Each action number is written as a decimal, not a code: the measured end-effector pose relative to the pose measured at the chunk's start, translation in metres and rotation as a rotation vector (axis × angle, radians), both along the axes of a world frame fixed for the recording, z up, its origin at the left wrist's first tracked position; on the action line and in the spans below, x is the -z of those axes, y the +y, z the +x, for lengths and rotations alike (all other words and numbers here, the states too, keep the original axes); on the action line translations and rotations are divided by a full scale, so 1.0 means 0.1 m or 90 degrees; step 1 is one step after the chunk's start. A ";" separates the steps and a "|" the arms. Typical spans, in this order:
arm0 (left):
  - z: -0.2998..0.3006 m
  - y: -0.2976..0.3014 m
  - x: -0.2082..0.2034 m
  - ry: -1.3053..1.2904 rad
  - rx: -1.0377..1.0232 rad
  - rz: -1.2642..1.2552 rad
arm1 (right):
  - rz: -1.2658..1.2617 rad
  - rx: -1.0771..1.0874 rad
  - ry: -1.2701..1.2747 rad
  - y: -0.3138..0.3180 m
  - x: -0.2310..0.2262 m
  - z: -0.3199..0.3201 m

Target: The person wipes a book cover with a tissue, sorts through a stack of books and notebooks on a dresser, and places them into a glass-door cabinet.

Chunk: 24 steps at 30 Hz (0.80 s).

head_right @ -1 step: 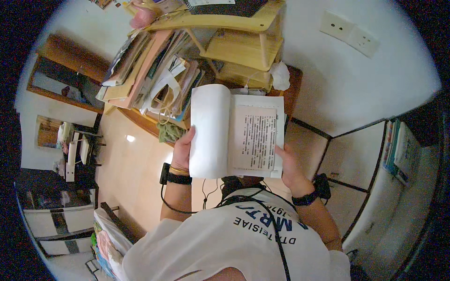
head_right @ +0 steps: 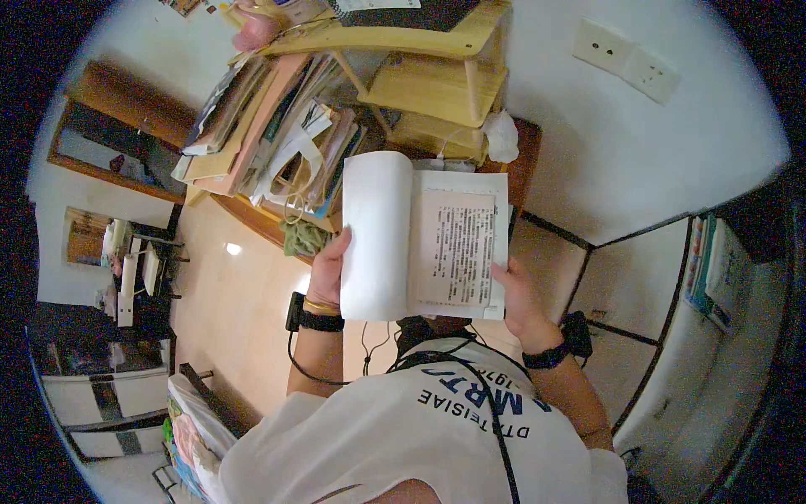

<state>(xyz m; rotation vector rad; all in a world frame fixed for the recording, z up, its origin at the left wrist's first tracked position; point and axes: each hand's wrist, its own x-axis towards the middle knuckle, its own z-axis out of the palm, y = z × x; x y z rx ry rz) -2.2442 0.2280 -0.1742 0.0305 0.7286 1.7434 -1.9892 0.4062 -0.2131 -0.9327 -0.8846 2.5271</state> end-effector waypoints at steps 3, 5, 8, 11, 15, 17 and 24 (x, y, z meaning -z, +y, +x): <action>0.11 0.11 -0.08 0.112 0.030 -0.058 | 0.097 0.011 -0.036 -0.02 0.11 0.02; 0.25 0.25 -0.10 0.171 0.052 -0.095 | 0.132 0.024 -0.037 -0.02 0.18 0.01; 0.51 0.45 -0.03 0.384 0.213 -0.208 | 0.221 0.005 -0.059 0.01 0.22 0.02; 0.66 0.57 0.09 0.552 0.305 -0.231 | 0.238 -0.012 -0.125 0.01 0.13 -0.02; 0.67 0.52 0.15 0.747 0.206 -0.257 | 0.057 0.025 -0.087 0.09 0.13 0.04; 0.60 0.46 0.28 1.113 -0.217 -0.383 | -0.098 0.030 -0.041 0.15 0.15 0.09; 0.56 0.46 0.38 0.975 -0.064 -0.482 | 0.130 0.001 -0.082 0.05 0.26 -0.03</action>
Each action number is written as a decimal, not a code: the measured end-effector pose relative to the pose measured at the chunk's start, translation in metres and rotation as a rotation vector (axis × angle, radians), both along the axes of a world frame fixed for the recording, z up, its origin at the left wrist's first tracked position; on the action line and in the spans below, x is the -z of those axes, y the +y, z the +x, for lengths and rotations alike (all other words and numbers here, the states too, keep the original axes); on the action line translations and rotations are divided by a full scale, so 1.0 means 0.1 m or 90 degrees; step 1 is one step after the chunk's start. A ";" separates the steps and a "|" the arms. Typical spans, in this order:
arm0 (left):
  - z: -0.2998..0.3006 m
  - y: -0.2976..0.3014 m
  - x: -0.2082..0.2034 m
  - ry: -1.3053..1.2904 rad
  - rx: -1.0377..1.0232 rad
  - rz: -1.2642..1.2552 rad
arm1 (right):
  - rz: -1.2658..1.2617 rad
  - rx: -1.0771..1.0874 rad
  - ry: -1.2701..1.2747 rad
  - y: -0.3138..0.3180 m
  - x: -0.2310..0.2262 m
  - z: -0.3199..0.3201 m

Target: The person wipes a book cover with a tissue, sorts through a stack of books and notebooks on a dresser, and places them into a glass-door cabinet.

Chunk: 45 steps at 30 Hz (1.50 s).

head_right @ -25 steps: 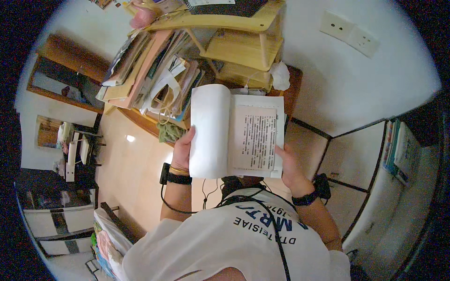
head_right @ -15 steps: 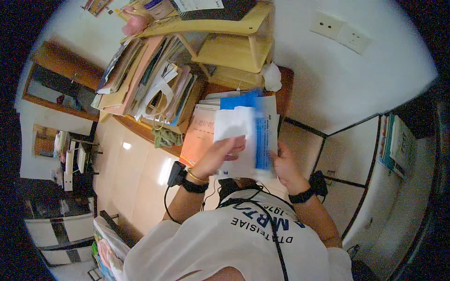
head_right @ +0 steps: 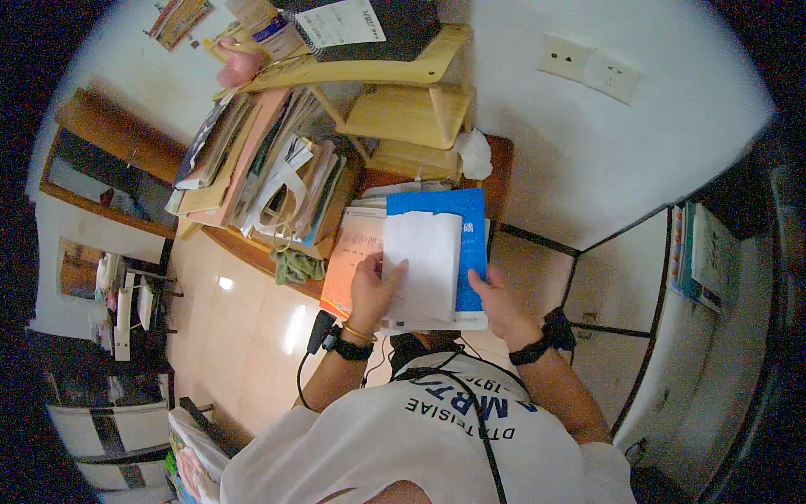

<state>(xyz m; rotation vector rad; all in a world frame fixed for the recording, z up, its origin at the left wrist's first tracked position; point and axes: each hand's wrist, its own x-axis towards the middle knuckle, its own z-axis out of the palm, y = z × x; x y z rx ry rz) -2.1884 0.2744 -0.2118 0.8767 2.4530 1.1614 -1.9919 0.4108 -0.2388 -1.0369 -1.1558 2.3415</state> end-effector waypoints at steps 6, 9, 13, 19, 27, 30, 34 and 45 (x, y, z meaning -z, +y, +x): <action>0.05 0.07 -0.10 -0.016 0.005 -0.018 | 0.208 -0.032 -0.086 -0.02 -0.17 -0.05; 0.05 0.16 -0.14 -0.141 0.043 -0.011 | 0.167 -0.027 -0.073 0.07 -0.14 0.01; 0.26 0.30 -0.42 -0.382 0.118 0.152 | 0.103 0.038 0.052 0.15 -0.03 0.18; 0.76 0.66 -0.81 -0.587 0.242 0.249 | 0.096 0.123 0.078 0.38 -0.80 0.82; 1.76 1.80 -1.13 -0.633 0.514 0.148 | 0.060 0.285 0.188 0.52 -0.99 2.17; 2.27 2.32 -1.16 -0.691 0.583 0.013 | 0.082 0.412 0.163 0.63 -1.07 2.66; 2.84 2.94 -1.14 -1.204 0.627 0.078 | 0.155 0.666 0.174 0.98 -1.17 3.21; 4.99 5.05 -0.30 -0.828 0.577 0.318 | 0.135 0.870 0.191 3.39 -0.71 4.46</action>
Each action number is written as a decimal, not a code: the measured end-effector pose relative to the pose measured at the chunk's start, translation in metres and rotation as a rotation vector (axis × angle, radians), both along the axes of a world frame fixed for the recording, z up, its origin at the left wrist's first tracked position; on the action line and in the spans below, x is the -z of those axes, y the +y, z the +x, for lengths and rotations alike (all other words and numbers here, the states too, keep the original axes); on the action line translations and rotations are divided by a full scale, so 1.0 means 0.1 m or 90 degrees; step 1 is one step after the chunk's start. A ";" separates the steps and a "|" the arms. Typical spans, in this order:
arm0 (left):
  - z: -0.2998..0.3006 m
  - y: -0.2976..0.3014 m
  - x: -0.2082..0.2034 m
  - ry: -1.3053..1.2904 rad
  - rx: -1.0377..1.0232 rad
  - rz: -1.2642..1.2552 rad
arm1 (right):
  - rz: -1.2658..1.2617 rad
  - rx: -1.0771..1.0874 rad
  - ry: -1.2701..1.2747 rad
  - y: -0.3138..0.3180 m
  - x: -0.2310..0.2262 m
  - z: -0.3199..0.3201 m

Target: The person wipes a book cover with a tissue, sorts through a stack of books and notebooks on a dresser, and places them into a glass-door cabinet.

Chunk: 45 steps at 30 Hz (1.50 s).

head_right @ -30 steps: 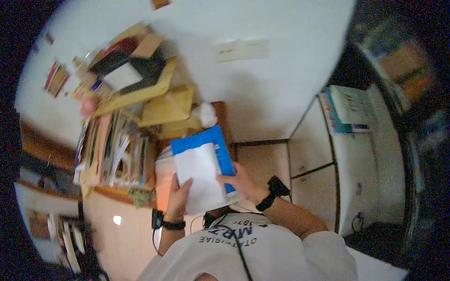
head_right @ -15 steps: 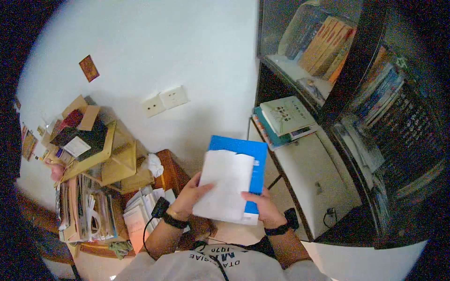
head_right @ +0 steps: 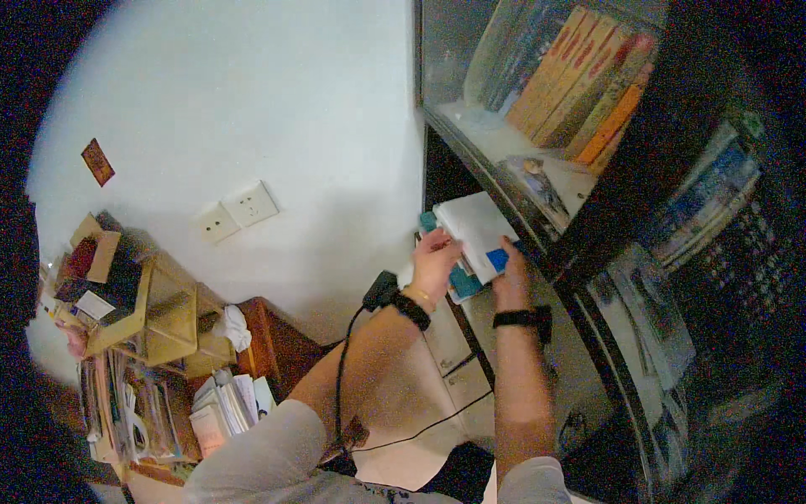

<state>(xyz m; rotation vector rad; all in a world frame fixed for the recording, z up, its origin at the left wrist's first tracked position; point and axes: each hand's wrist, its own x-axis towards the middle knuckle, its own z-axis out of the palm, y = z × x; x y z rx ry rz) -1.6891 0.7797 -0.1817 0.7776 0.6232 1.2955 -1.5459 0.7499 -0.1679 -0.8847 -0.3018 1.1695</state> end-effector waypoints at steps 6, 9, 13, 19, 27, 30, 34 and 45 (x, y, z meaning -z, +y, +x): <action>0.38 0.20 0.34 0.555 -0.363 0.341 | -0.087 0.015 -0.125 0.46 0.25 0.17; 0.38 0.29 0.40 0.694 -0.385 0.319 | -0.242 -0.026 -0.420 0.62 0.40 0.33; 0.20 0.24 0.43 0.587 -0.382 0.305 | -0.235 0.059 -0.641 0.75 0.78 0.30; 0.36 -0.26 0.54 0.700 -0.376 0.286 | -0.245 -0.140 -0.428 0.46 0.74 0.61; -1.66 -2.84 -0.91 0.622 0.083 0.400 | -0.396 -0.170 -0.722 0.14 0.18 0.16; -2.76 -3.47 -0.76 0.693 -0.086 0.376 | -0.550 -0.056 -0.913 -0.56 -0.40 -0.87; -4.21 -4.11 -0.59 0.701 -0.298 0.075 | -0.178 0.079 -0.939 -0.82 0.73 -1.33; -5.70 -5.83 0.84 0.916 -0.728 -0.318 | 0.127 -0.726 -0.688 -3.10 0.85 -4.39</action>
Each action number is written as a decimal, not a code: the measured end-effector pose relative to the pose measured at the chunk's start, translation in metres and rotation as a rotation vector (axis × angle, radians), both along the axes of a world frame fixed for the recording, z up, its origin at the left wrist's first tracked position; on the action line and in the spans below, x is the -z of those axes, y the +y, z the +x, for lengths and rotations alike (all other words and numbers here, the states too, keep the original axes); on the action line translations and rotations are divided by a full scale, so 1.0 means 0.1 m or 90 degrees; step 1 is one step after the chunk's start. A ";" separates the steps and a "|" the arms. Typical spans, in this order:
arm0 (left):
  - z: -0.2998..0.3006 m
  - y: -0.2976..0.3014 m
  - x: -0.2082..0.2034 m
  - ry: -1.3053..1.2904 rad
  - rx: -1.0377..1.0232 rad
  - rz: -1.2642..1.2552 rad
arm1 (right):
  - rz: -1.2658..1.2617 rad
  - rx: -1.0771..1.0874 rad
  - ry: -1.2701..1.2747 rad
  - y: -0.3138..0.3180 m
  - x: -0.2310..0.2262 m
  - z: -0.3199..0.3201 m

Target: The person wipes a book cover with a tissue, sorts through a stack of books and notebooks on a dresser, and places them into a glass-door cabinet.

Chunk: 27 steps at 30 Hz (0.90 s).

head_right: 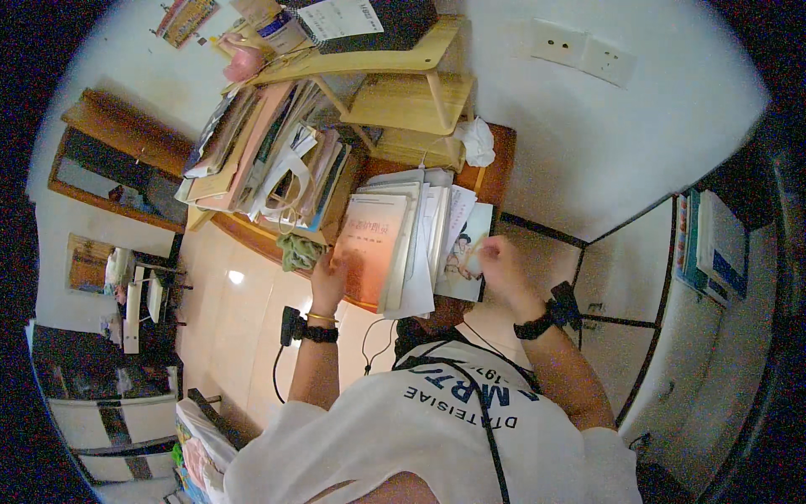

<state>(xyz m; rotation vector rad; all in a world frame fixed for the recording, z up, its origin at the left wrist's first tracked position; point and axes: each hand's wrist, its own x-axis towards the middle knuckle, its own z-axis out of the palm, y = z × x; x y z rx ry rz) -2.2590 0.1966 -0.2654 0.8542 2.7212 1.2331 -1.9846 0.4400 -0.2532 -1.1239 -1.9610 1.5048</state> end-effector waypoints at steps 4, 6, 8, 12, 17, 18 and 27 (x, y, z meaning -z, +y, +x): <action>-0.08 -0.09 0.01 -0.027 -0.029 -0.172 | 0.189 0.179 -0.140 0.05 0.35 -0.09; -0.17 -0.15 0.12 -0.036 -0.057 -0.141 | 0.017 0.087 -0.153 -0.01 0.38 -0.08; -0.35 -0.23 0.16 -0.081 -0.047 -0.128 | 0.094 0.082 -0.081 -0.23 0.38 -0.12; -0.58 -0.29 0.30 -0.136 0.006 -0.132 | -0.250 -0.076 -0.006 -0.49 -0.05 -0.46; -0.38 -0.04 0.01 -0.267 0.108 0.091 | -0.112 -0.052 0.001 -0.57 0.23 -0.66; -0.37 -0.05 -0.06 -0.315 0.109 0.080 | -0.035 -0.032 -0.006 -0.60 0.25 -0.71; -0.37 -0.18 -0.01 -0.394 0.103 0.097 | 0.182 0.026 -0.023 -0.64 0.28 -0.73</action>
